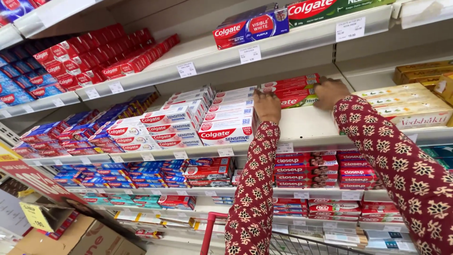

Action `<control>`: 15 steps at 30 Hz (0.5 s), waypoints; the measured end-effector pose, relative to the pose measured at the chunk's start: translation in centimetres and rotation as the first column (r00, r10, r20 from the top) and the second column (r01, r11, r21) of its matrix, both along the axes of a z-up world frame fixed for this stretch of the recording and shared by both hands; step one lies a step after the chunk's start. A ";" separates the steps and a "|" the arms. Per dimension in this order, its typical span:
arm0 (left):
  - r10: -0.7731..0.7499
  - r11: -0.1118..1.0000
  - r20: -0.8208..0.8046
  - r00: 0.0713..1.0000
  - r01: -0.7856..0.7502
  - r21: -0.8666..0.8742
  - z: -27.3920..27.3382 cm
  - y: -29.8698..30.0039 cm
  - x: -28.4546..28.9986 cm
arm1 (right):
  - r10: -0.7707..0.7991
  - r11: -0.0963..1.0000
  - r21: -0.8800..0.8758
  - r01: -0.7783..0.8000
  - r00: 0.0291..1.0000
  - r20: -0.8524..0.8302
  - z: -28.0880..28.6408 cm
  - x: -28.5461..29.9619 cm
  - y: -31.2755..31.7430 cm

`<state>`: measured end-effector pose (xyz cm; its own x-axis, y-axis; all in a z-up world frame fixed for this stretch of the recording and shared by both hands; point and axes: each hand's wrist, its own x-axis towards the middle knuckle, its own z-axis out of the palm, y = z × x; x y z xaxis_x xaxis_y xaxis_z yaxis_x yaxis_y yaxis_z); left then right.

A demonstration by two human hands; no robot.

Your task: The person selects several boxes of toothpaste from a store shelf and places them into a shopping cart.

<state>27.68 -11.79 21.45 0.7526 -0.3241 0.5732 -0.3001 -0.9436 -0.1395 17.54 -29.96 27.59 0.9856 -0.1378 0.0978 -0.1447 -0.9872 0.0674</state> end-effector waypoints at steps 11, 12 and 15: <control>-0.010 0.998 0.317 0.948 0.032 -0.062 2.1 1.1 -1.1 | 0.232 0.958 0.027 -0.287 0.821 0.521 0.1 -0.8 -3.2; -0.010 0.998 0.304 0.953 0.029 -0.061 2.7 1.3 -2.0 | 0.232 0.957 0.033 -0.288 0.828 0.510 0.4 -1.6 -3.5; -0.131 0.977 0.301 0.944 0.174 -0.120 4.4 1.7 -4.6 | 0.199 0.935 0.137 -0.326 0.807 0.556 0.9 -4.2 -4.2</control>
